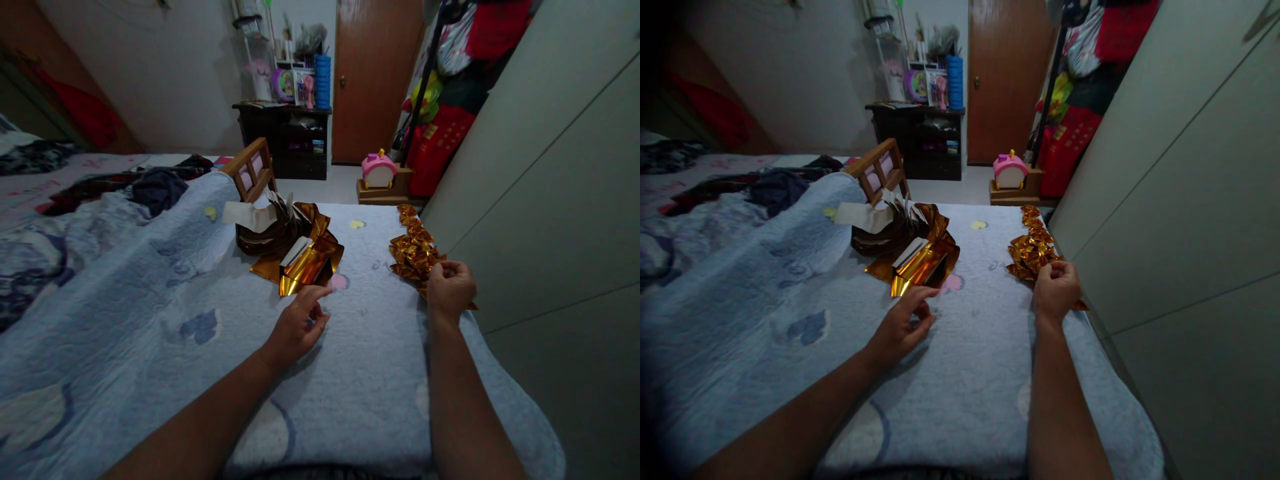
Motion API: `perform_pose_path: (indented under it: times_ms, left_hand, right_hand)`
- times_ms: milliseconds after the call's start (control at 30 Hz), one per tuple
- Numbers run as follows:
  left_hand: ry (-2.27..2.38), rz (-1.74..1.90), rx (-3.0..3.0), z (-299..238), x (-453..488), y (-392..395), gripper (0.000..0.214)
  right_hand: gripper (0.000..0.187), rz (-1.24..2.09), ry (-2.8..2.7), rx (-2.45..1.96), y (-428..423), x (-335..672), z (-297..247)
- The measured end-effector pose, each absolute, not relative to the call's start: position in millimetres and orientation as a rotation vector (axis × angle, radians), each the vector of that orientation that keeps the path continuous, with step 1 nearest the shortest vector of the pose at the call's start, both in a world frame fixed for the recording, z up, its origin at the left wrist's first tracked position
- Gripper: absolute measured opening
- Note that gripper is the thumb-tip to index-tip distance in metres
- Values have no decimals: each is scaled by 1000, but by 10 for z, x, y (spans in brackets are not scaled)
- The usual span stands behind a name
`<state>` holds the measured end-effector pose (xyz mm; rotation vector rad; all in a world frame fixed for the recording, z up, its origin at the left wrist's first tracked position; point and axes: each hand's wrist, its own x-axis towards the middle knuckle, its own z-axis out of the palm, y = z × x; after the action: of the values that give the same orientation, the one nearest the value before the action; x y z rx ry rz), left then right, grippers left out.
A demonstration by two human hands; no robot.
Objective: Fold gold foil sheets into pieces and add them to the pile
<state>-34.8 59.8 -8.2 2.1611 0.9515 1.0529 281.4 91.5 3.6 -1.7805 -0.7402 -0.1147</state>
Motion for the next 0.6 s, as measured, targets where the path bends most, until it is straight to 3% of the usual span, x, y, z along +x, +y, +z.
perform_pose_path:
  times_ms: [200, 600]
  left_hand:
    - [914, 1028, 2154, -95, -357, 617, 42]
    - [969, 999, 2145, -56, -370, 633, 21]
  right_hand:
    - [22, -34, -710, -1733, 924, 2827, 7]
    - [17, 12, -879, -1697, 946, 2738, -57]
